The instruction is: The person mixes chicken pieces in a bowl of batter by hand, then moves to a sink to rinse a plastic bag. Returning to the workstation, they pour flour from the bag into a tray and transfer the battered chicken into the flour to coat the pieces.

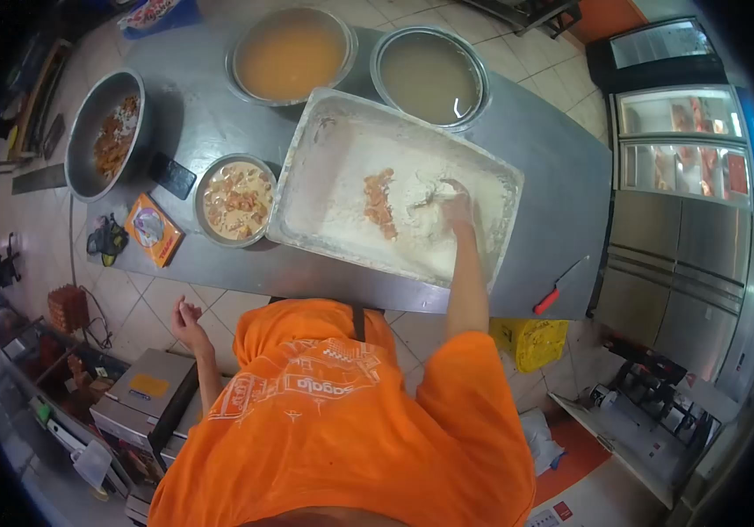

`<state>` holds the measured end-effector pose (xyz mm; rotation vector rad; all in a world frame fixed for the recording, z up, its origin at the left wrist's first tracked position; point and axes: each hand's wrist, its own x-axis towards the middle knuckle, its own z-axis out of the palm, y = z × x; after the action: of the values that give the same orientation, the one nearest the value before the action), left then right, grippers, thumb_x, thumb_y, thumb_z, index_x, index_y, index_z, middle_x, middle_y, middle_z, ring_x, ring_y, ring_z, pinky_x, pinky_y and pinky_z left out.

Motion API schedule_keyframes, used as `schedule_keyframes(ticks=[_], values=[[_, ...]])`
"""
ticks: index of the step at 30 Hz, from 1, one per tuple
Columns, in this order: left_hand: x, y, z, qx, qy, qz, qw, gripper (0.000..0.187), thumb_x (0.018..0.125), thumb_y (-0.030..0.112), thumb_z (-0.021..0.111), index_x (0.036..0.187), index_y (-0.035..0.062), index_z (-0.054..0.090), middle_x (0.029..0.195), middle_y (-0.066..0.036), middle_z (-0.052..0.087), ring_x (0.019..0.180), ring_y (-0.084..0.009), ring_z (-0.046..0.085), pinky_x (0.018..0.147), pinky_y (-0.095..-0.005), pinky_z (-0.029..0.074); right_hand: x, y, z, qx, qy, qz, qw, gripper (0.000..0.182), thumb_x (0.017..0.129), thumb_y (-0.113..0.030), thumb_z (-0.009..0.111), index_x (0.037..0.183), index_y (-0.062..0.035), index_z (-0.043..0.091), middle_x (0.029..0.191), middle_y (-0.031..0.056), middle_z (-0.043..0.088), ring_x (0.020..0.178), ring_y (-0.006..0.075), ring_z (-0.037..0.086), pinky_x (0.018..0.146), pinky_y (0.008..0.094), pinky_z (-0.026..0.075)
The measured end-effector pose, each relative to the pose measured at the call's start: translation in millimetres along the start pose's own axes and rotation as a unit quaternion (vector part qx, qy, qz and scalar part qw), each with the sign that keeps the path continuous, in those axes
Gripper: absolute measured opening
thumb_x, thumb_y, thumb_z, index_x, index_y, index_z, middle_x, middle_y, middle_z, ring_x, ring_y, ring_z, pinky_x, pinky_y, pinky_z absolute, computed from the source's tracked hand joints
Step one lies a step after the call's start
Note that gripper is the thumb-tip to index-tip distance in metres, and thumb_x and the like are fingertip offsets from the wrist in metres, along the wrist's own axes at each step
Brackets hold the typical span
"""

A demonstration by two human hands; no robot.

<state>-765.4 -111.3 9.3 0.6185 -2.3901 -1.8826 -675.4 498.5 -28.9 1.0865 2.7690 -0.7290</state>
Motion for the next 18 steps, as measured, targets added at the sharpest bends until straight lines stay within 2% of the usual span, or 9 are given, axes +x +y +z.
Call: schedule_keyframes(ticks=[2, 5, 6, 9, 11, 12, 13, 16, 18], values=[[9.4, -37.5, -21.2, -0.018, 0.028, -0.054, 0.998, 0.024, 0.097, 0.017, 0.047, 0.112, 0.002, 0.06, 0.081, -0.001, 0.055, 0.069, -0.0086, 0.051, 0.064, -0.0227, 0.046, 5.0, 21.0, -1.8, 0.254, -0.09, 0.152, 0.951, 0.043, 0.083, -0.01, 0.056, 0.125, -0.0119, 0.053, 0.12, 0.0091, 0.06, 0.109, 0.023, 0.057, 0.092, 0.0323, 0.046], [12.6, -68.9, -39.6, -0.001, -0.001, -0.082, 0.997, 0.025, 0.097, 0.018, 0.047, 0.112, 0.0023, 0.06, 0.081, -0.001, 0.055, 0.069, -0.0082, 0.052, 0.062, -0.0222, 0.045, 50.4, 181.7, 94.7, 0.369, -0.079, 0.119, 0.919, 0.041, 0.078, -0.016, 0.061, 0.117, -0.0051, 0.059, 0.121, 0.0175, 0.058, 0.115, 0.023, 0.053, 0.099, 0.0319, 0.039], [11.3, -74.2, -42.0, -0.001, -0.002, -0.081, 0.997, 0.025, 0.097, 0.018, 0.047, 0.112, 0.0023, 0.06, 0.081, -0.001, 0.055, 0.069, -0.0082, 0.052, 0.062, -0.0222, 0.045, 47.4, 187.2, 86.0, 0.369, -0.078, 0.12, 0.918, 0.041, 0.078, -0.016, 0.061, 0.117, -0.0051, 0.059, 0.121, 0.0175, 0.058, 0.115, 0.023, 0.053, 0.099, 0.0319, 0.039], [6.0, -87.7, -47.1, 0.049, -0.029, -0.107, 0.993, 0.025, 0.097, 0.019, 0.047, 0.111, 0.003, 0.06, 0.082, -0.001, 0.056, 0.068, -0.008, 0.053, 0.06, -0.0215, 0.044, 22.2, 176.3, 65.2, 0.514, -0.131, 0.085, 0.843, 0.05, 0.081, -0.023, 0.058, 0.126, -0.0024, 0.052, 0.132, 0.0152, 0.05, 0.124, 0.0232, 0.045, 0.108, 0.0318, 0.03], [5.4, -107.7, -53.1, 0.047, -0.056, -0.136, 0.988, 0.024, 0.096, 0.018, 0.047, 0.111, 0.0036, 0.06, 0.082, -0.001, 0.056, 0.066, -0.008, 0.053, 0.059, -0.0212, 0.043, 9.6, 164.0, 74.0, 0.283, 0.042, -0.075, 0.955, 0.035, 0.092, -0.024, 0.045, 0.121, -0.0072, 0.054, 0.113, 0.0083, 0.061, 0.101, 0.0202, 0.059, 0.085, 0.0348, 0.048], [7.8, -123.3, -57.9, 0.028, -0.063, -0.147, 0.987, 0.023, 0.096, 0.017, 0.048, 0.11, 0.0041, 0.06, 0.081, -0.001, 0.056, 0.065, -0.0078, 0.053, 0.058, -0.0207, 0.043, -0.3, 148.2, 69.7, 0.419, 0.047, -0.024, 0.907, 0.035, 0.091, -0.022, 0.044, 0.12, -0.006, 0.054, 0.115, 0.0084, 0.061, 0.104, 0.0227, 0.058, 0.088, 0.0374, 0.047], [8.1, -130.1, -59.9, 0.028, -0.069, -0.128, 0.989, 0.022, 0.096, 0.016, 0.049, 0.11, 0.0038, 0.06, 0.081, -0.002, 0.056, 0.065, -0.0077, 0.053, 0.058, -0.0206, 0.043, -8.0, 125.3, 60.1, 0.428, 0.032, -0.029, 0.903, 0.035, 0.091, -0.022, 0.044, 0.12, -0.006, 0.054, 0.115, 0.0084, 0.061, 0.104, 0.0227, 0.058, 0.088, 0.0374, 0.047], [6.6, -107.1, -42.7, 0.006, -0.063, -0.119, 0.991, 0.022, 0.095, 0.015, 0.05, 0.11, 0.0022, 0.06, 0.079, -0.002, 0.055, 0.067, -0.0074, 0.053, 0.058, -0.02, 0.043, -24.7, 60.4, 14.4, 0.62, -0.048, 0.101, 0.776, 0.039, 0.093, -0.019, 0.043, 0.128, -0.0023, 0.047, 0.126, 0.0114, 0.055, 0.113, 0.0256, 0.054, 0.1, 0.0394, 0.041], [11.5, -89.8, -30.6, -0.003, -0.053, -0.105, 0.993, 0.022, 0.095, 0.016, 0.05, 0.11, 0.0018, 0.06, 0.079, -0.002, 0.055, 0.067, -0.0075, 0.053, 0.059, -0.0202, 0.043, -24.2, 55.5, 15.4, 0.666, -0.077, 0.081, 0.737, 0.039, 0.094, -0.018, 0.043, 0.13, -0.003, 0.046, 0.128, 0.0118, 0.053, 0.116, 0.0251, 0.052, 0.102, 0.0389, 0.04]])
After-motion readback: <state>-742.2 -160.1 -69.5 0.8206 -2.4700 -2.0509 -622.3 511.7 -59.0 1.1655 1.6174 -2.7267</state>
